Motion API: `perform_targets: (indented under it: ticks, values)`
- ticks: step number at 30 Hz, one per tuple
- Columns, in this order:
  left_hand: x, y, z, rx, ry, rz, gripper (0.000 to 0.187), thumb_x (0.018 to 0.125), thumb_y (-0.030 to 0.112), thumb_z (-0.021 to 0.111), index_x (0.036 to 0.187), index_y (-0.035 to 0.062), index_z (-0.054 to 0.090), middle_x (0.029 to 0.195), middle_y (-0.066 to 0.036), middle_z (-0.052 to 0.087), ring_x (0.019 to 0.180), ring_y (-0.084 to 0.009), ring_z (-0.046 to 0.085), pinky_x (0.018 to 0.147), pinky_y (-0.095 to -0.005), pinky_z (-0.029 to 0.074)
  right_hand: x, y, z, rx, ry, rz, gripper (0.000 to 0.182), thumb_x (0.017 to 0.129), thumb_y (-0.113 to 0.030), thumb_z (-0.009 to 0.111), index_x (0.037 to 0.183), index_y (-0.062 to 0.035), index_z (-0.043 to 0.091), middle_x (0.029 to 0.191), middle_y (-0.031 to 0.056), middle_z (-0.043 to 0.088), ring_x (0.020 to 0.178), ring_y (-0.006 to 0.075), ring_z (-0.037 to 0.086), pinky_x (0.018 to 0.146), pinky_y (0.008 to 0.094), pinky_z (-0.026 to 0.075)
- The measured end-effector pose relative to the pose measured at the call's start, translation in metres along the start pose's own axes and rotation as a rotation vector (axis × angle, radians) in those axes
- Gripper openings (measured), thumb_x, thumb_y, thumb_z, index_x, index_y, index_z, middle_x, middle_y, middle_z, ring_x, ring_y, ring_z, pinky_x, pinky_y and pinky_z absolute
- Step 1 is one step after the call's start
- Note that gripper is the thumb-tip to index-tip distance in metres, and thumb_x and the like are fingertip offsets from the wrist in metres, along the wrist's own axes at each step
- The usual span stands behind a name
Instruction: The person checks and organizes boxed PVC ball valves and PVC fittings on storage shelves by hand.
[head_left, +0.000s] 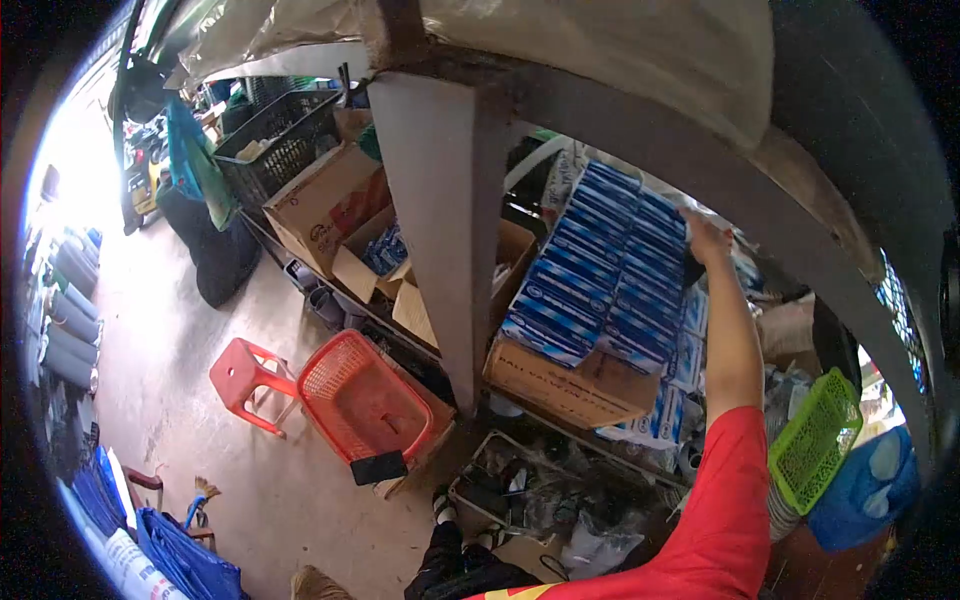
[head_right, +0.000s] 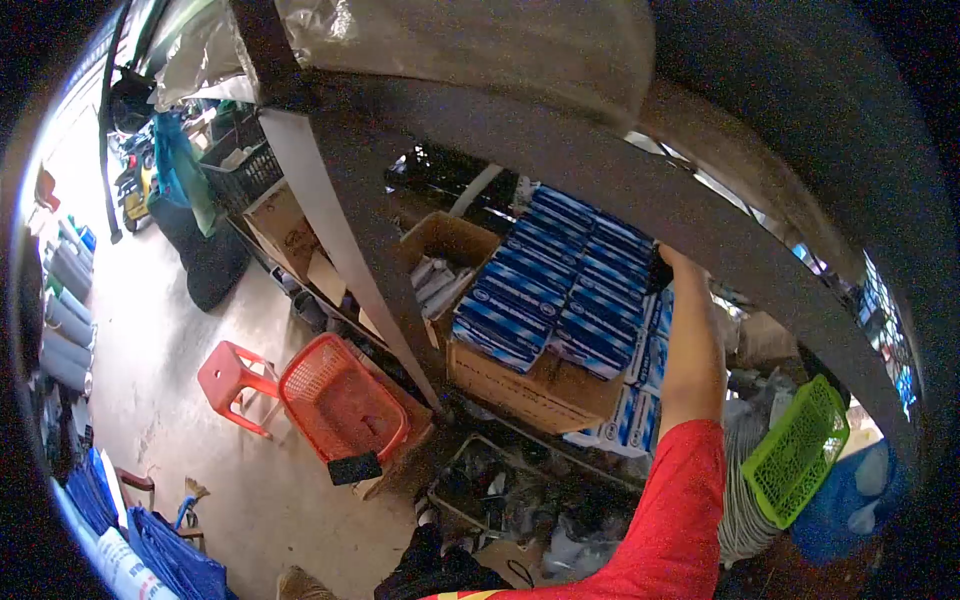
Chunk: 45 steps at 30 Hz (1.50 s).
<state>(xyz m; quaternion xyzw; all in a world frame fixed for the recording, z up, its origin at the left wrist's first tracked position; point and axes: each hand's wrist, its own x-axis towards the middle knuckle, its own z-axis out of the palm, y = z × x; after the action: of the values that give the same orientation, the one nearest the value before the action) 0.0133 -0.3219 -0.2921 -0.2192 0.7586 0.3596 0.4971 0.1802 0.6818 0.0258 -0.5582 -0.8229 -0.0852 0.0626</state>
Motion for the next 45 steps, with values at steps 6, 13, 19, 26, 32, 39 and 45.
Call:
perform_targets:
  ticks: [6,13,19,26,32,39,45]
  values:
    - [0.021,0.082,0.031,0.051,-0.055,0.410,0.031,0.092,0.023,0.058,0.120,0.0103,0.058,0.092,-0.005,0.064,0.072,-0.0139,0.060,0.056,-0.0278,0.049,0.024,0.037,0.042,0.172,0.242,-0.195,0.057,0.076,0.015,0.045,0.123,-0.0163,0.055,0.123,0.0193,0.058,0.116,0.0375,0.054,0.095,0.0460,0.044]
    - [0.042,0.089,0.007,0.262,0.013,0.377,0.032,0.091,0.020,0.060,0.122,0.0137,0.057,0.088,-0.004,0.062,0.072,-0.0133,0.059,0.056,-0.0271,0.049,0.009,0.030,0.037,0.371,0.260,-0.084,0.044,0.076,0.006,0.053,0.117,-0.0090,0.061,0.118,0.0147,0.063,0.113,0.0327,0.057,0.095,0.0400,0.043]
    - [0.049,0.066,0.005,0.141,-0.018,0.180,0.038,0.091,0.022,0.063,0.126,0.0140,0.052,0.089,-0.004,0.063,0.070,-0.0135,0.060,0.053,-0.0273,0.049,-0.011,0.076,0.071,0.963,0.478,0.246,0.029,0.079,-0.015,0.071,0.104,-0.0021,0.071,0.107,0.0132,0.067,0.093,0.0190,0.064,0.078,0.0319,0.049]
    - [0.077,0.090,0.023,0.313,-0.110,0.378,0.044,0.091,0.026,0.065,0.130,0.0126,0.048,0.093,-0.005,0.064,0.070,-0.0144,0.061,0.052,-0.0290,0.051,-0.151,0.096,0.033,1.009,0.653,0.231,0.035,0.084,-0.013,0.071,0.117,-0.0019,0.065,0.107,0.0075,0.065,0.095,0.0173,0.060,0.084,0.0302,0.047]
    - [0.024,0.204,0.107,0.689,-0.089,1.040,0.030,0.087,0.015,0.059,0.114,0.0011,0.056,0.102,-0.024,0.065,0.099,-0.0413,0.062,0.081,-0.0440,0.049,-0.332,0.051,-0.042,0.969,0.494,0.305,0.034,0.077,-0.004,0.072,0.111,-0.0043,0.069,0.102,0.0062,0.068,0.092,0.0135,0.060,0.084,0.0308,0.047]
    - [-0.266,0.346,0.259,0.772,-0.328,1.934,0.064,0.076,0.022,0.077,0.132,0.0108,0.050,0.141,-0.018,0.038,0.131,-0.0394,0.035,0.106,-0.0478,0.032,-0.478,-0.006,-0.097,0.788,0.484,-0.264,0.036,0.067,-0.007,0.074,0.103,-0.0111,0.072,0.118,0.0190,0.064,0.097,0.0254,0.068,0.081,0.0358,0.054]
    - [-0.350,0.330,0.307,0.732,-0.894,2.224,0.069,0.064,0.013,0.080,0.127,0.0087,0.052,0.126,-0.013,0.054,0.119,-0.0343,0.050,0.099,-0.0444,0.042,-0.569,-0.035,-0.153,0.736,0.494,-0.465,0.054,0.061,-0.007,0.078,0.113,-0.0127,0.065,0.121,0.0149,0.063,0.084,0.0235,0.071,0.067,0.0287,0.056]
